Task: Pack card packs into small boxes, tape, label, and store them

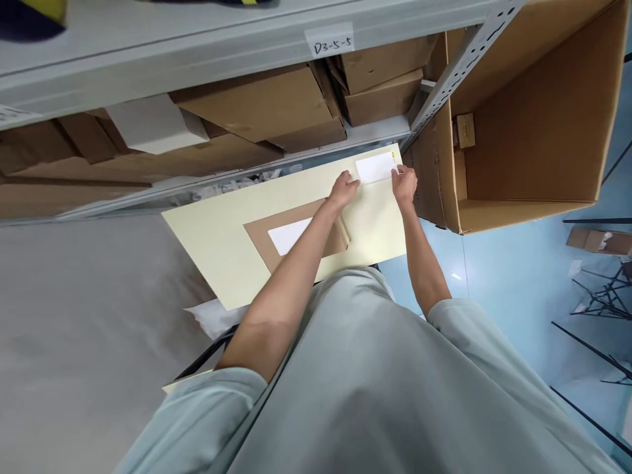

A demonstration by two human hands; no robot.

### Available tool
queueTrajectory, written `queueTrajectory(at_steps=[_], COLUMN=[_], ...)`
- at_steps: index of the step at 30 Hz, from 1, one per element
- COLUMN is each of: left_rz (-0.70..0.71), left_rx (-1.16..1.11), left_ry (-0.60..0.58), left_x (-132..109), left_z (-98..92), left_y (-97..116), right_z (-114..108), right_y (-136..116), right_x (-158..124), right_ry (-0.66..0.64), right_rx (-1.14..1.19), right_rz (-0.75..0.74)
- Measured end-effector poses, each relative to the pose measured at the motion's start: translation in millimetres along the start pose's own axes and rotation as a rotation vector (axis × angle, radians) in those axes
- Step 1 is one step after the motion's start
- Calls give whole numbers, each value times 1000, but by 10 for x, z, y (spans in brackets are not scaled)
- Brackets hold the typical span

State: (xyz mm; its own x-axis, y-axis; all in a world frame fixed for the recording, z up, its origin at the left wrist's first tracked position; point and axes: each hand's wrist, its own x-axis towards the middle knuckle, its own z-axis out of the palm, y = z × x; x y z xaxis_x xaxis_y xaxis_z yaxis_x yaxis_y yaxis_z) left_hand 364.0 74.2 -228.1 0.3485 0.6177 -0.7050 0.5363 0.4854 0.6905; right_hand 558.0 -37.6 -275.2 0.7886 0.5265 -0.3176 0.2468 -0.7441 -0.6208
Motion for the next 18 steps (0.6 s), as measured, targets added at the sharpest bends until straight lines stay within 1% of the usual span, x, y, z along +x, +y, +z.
queueTrajectory(at_steps=[1,2,5,7,10,13,15,18], left_rz=[-27,-25,40,39,3,-21,3,157], left_rx=[8,13,-19,-52,-67,-6,75,146], left_ry=[-3,-14,-84,-100,-83,-82,-51,62], left_x=[58,94,117,99,57,9,-23,-77], left_z=[76,135,235,256,259,255,246,198], left_y=[-11,-24,-63,-85,-107,-93,-49,93], right_z=[4,3,-6,-15,-46,-99,-132,-142], right_y=[10,21,50,50,1,-102,-187,-339], right_x=[-1,-6,-28,-49,-90,-149,-214,-383], right_ry=[3,4,7,17,34,52,68,76], right_rx=[-2,1,28,43,10,-77,-131,-152], right_rz=[3,3,-13,-26,-10,-15,-76,-236])
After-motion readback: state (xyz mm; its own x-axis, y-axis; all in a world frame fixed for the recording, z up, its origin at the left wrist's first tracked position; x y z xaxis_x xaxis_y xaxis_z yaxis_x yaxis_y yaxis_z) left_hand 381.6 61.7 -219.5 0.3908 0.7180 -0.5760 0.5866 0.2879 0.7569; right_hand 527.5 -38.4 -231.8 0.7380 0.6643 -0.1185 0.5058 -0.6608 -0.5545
